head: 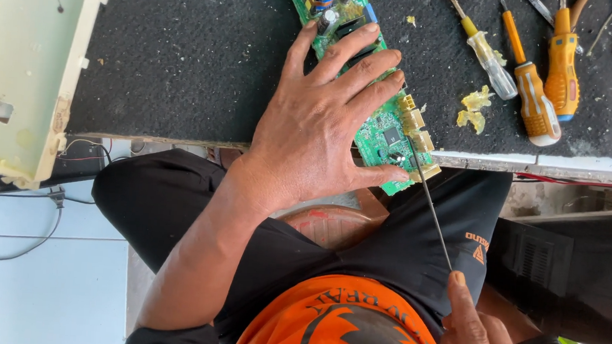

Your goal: Using a thin wire to saw through and remove adhesive glue from a circuit board

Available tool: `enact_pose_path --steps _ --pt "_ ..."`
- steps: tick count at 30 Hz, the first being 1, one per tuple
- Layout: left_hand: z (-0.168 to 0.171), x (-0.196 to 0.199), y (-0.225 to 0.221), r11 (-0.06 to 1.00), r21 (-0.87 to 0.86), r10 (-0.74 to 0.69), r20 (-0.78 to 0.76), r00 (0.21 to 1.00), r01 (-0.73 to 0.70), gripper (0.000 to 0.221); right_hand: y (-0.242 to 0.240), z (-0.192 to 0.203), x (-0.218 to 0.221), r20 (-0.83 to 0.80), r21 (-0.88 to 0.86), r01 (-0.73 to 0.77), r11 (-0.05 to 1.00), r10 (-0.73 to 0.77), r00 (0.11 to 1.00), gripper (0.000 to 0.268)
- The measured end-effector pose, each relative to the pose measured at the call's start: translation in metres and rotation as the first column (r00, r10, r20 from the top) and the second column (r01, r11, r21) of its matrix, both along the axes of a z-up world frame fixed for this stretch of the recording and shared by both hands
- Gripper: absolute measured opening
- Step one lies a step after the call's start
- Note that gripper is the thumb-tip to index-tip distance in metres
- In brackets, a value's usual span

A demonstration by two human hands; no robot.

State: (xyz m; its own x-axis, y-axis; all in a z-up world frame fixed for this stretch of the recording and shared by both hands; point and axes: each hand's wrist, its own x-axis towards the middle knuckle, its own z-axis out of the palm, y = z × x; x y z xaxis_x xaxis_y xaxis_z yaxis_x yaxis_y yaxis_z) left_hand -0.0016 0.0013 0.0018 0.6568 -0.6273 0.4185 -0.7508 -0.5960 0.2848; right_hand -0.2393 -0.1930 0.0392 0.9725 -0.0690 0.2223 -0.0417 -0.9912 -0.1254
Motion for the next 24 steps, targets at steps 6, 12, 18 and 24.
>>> enact_pose_path --steps 6,12,18,24 --pt "0.000 -0.001 -0.001 1.000 -0.004 -0.002 0.018 1.000 0.002 0.090 0.012 -0.017 -0.010 0.036 -0.078 0.071 0.994 -0.068 0.997 0.050" --pt "0.001 0.000 -0.002 1.000 0.011 0.010 0.055 0.998 -0.011 0.089 0.010 -0.018 -0.004 0.067 -0.222 -0.024 0.975 0.040 0.997 0.051" --pt "0.000 0.000 -0.001 0.999 0.042 0.021 0.050 0.999 -0.023 0.092 -0.007 0.008 0.003 -0.022 -0.193 -0.075 0.978 0.072 0.997 0.053" --pt "0.009 0.011 0.009 0.984 0.061 -0.171 0.011 0.985 0.170 0.115 -0.031 -0.005 -0.007 0.079 -0.065 -0.059 0.996 0.064 0.995 0.051"
